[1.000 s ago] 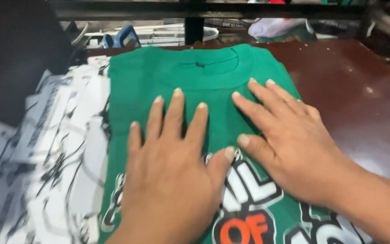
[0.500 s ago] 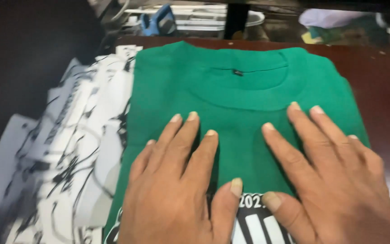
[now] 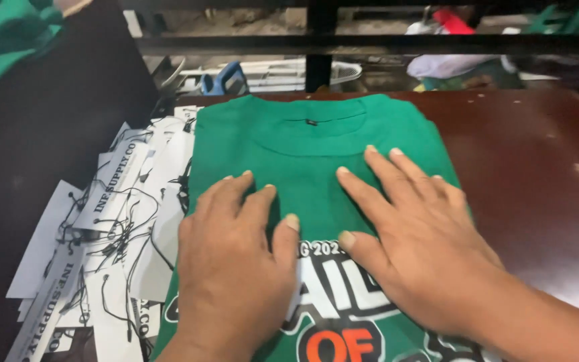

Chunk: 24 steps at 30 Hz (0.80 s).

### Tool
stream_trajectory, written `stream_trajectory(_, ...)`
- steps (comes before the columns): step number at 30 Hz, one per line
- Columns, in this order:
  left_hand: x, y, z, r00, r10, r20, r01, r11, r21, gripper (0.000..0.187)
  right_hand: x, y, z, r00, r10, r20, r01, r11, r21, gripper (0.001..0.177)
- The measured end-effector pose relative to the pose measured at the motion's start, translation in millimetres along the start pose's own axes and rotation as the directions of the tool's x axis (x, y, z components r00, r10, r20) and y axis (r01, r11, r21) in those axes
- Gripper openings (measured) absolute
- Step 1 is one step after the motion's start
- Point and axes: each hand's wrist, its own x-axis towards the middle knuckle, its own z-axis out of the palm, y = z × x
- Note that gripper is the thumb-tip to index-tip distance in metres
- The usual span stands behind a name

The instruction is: Attaching brand tags to t-shirts using plastic fasteners by hand.

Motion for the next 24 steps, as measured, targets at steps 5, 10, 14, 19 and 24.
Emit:
stream_trajectory(5,-4.4,-9.0,-0.4,0.993,-0.036,-0.110,0.036,0.999,0.000,0.030,1.7,-7.9,-9.3,0.990,0.073,0.118,-0.083,0.993,0.082,0.070)
stream_trajectory(10,-3.0,-39.5,-10.0,0.958,-0.259,-0.121,0.264,0.964,0.028,0.035,5.0,-11.7,-14.8,0.967,0.151,0.207,-0.171,0.982,0.084,0.072)
stream_trajectory(14,14.1,-47.9,-59.3,0.782,-0.609,0.131,0.556,0.777,0.294,0.045,6.9,-13.8,-17.7,0.963,0.159,0.218,-0.183,0.979,0.093,0.072)
stream_trajectory(19,24.6,-53.7,-72.8,0.583,-0.747,0.320,0.566,0.656,0.500,0.035,7.5,-11.6,-16.9,0.965,0.159,0.209,-0.183,0.978,0.101,0.072)
stream_trajectory(24,30.3,-61.7,-76.5,0.552,-0.793,0.256,0.722,0.609,0.328,0.025,8.9,-13.4,-18.4,0.962,0.172,0.212,-0.196,0.976,0.098,0.072)
